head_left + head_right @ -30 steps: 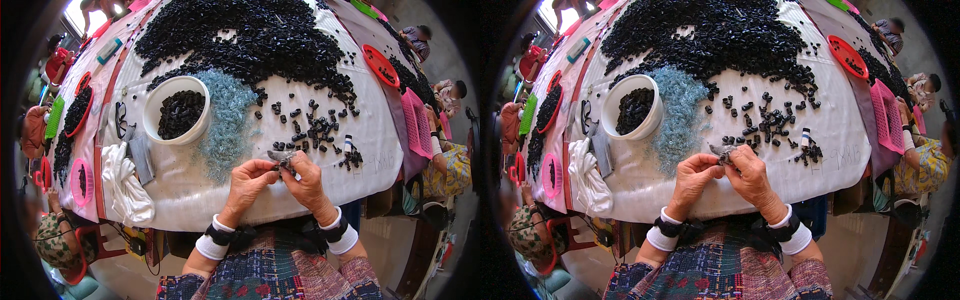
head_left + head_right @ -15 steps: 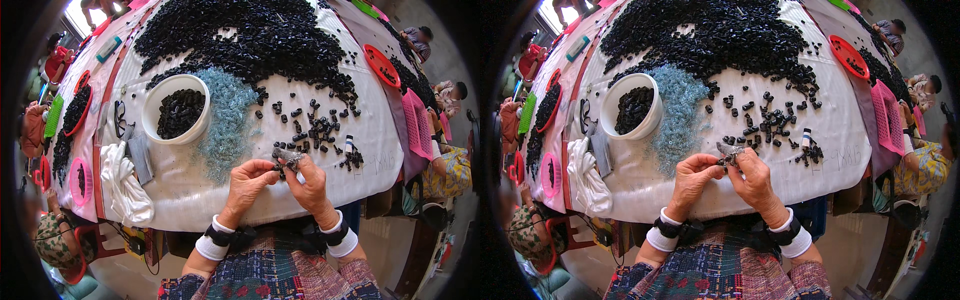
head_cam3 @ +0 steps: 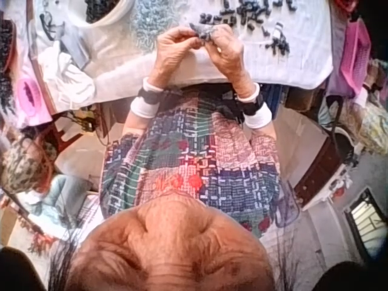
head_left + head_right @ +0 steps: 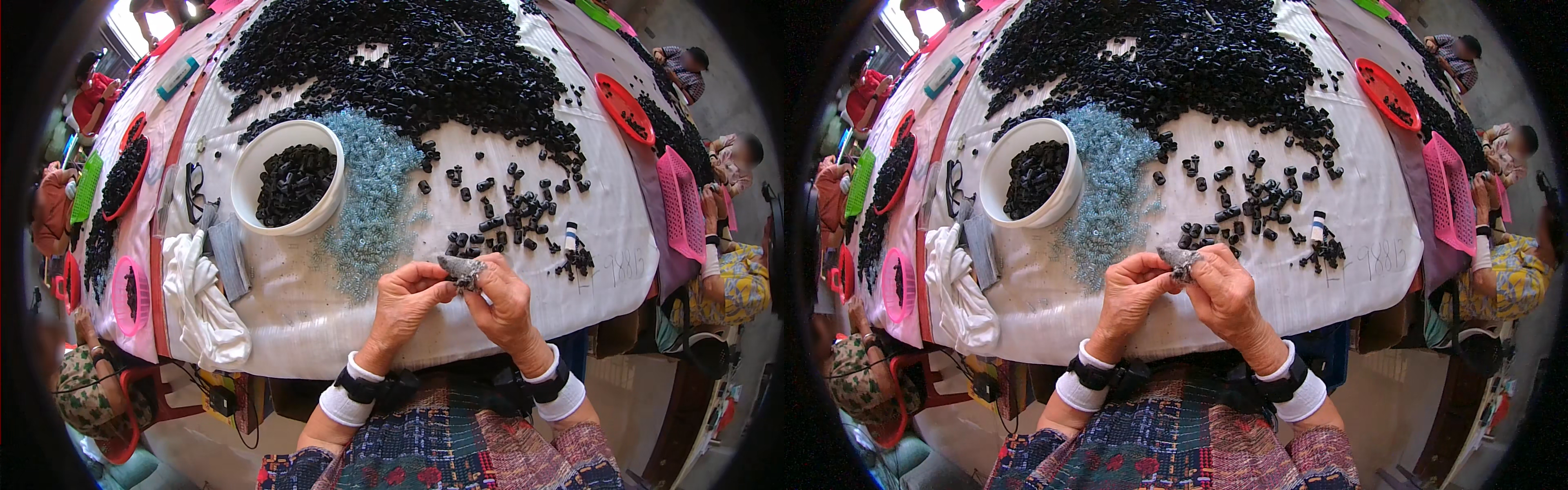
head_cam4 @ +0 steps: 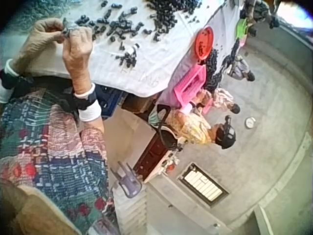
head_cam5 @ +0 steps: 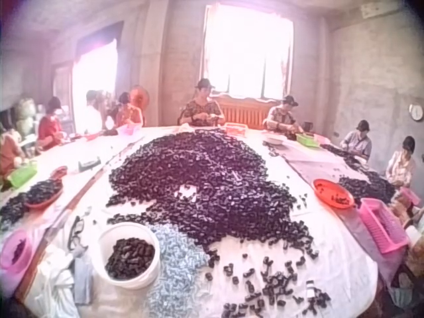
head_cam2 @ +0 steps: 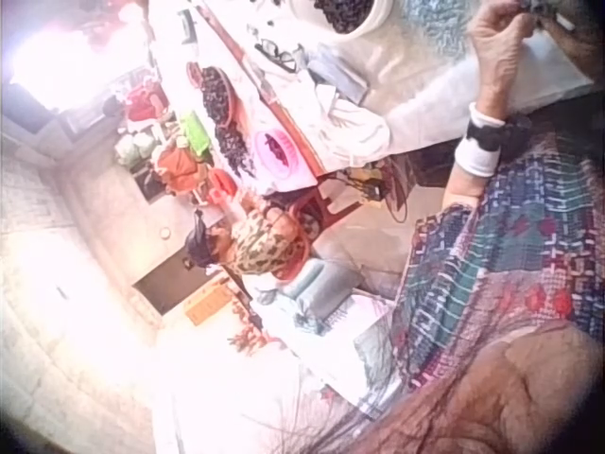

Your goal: Sort and organize small black shoe components from a large pile into smaller groups or containers.

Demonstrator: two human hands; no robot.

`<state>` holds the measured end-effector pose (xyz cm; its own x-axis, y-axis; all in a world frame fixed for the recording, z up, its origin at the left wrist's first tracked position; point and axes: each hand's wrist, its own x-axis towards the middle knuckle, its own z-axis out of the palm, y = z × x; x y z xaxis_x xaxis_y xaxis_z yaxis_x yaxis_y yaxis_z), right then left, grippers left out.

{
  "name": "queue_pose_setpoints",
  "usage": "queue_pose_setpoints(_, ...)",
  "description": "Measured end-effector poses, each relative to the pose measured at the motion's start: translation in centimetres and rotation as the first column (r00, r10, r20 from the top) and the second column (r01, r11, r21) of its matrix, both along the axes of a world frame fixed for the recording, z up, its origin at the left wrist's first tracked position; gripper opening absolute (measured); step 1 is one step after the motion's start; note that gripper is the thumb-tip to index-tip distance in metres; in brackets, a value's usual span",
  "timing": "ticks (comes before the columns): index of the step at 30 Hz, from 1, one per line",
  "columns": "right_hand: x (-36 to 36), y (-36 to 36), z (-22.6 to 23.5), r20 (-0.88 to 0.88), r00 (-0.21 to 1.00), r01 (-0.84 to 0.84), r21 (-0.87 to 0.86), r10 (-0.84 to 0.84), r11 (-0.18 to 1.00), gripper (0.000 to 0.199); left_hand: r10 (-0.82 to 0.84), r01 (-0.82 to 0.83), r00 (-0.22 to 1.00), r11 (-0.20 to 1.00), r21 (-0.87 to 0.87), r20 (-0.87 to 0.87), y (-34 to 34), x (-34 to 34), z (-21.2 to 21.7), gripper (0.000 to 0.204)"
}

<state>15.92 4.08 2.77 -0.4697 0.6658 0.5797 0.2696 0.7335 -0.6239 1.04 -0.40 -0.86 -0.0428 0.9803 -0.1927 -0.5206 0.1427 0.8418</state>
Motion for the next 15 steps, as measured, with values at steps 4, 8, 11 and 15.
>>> queue_pose_setpoints(4, 0.0, -0.1, -0.2, 0.013, 0.999, 0.047, -0.039, -0.047, 0.998, 0.030, 0.001, -0.001, 1.000, 1.000, -0.017, -0.018, 0.0, 0.0, 0.1, 0.015)
queue_pose_setpoints(8, 0.3, -0.6, -0.6, -0.014, 0.989, 0.146, -0.156, -0.150, 0.977, 0.027, -0.006, 0.005, 1.000, 1.000, -0.012, -0.029, 0.0, -0.1, 0.1, 0.017)
queue_pose_setpoints(11, 0.2, -0.6, -0.3, -0.076, 0.971, 0.207, -0.211, -0.227, 0.955, 0.023, -0.008, 0.006, 0.999, 0.999, -0.038, -0.045, 0.0, 0.0, 0.2, 0.018)
queue_pose_setpoints(15, 1.4, 0.1, -0.9, -0.053, 0.968, 0.242, -0.091, -0.247, 0.966, 0.018, -0.001, 0.000, 0.999, 0.999, -0.037, -0.032, 0.0, 0.0, 0.1, 0.018)
